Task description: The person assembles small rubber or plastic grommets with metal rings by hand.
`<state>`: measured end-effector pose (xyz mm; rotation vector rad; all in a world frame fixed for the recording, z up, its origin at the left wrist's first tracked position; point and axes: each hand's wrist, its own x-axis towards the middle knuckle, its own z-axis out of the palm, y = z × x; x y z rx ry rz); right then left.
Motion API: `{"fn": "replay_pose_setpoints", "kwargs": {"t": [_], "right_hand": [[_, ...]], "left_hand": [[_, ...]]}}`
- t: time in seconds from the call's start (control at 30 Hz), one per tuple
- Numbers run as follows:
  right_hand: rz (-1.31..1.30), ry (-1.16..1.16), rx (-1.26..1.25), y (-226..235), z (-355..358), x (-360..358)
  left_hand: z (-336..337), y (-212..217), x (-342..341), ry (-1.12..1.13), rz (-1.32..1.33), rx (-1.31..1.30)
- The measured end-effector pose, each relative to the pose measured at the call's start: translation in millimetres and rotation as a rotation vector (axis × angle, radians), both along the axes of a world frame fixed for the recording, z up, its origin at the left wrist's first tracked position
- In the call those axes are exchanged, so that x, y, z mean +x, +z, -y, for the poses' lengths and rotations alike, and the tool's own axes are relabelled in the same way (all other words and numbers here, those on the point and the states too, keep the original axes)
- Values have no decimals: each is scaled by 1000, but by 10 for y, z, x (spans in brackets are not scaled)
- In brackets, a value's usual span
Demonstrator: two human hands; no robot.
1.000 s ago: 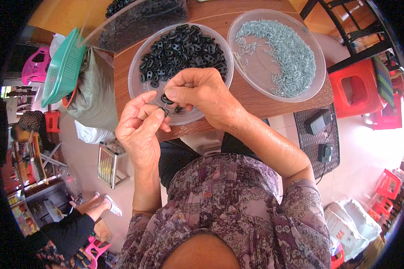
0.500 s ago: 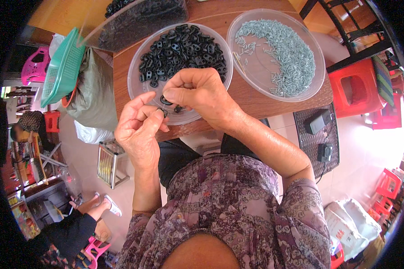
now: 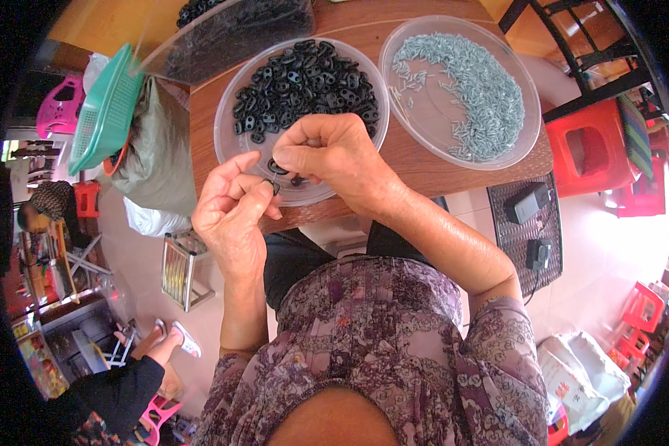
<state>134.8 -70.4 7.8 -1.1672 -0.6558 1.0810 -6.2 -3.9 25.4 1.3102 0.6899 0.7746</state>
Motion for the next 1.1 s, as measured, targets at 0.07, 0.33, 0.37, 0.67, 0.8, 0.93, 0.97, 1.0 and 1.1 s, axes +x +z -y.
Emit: {"fn": "replay_pose_setpoints", "kwargs": {"t": [0.07, 0.33, 0.37, 0.67, 0.8, 0.93, 0.97, 1.0, 1.1], "right_hand": [[46, 5, -17, 7, 6, 0], [158, -34, 49, 12, 15, -73], [179, -36, 45, 28, 23, -84], [311, -69, 90, 9, 44, -148], [185, -54, 112, 40, 46, -154], [145, -80, 94, 60, 40, -211], [155, -115, 77, 68, 38, -231], [155, -113, 79, 48, 34, -236], [656, -252, 230, -55, 27, -269]], "left_hand": [[2, -8, -1, 2, 6, -2], [14, -70, 4, 27, 24, 57], [17, -72, 7, 29, 25, 55], [38, -141, 41, 31, 73, 23], [36, -187, 49, 26, 131, 15], [84, -208, 76, 75, 128, 44], [101, -213, 83, 96, 135, 49], [113, -224, 89, 98, 135, 51], [142, -254, 112, 176, 163, 61]]}}
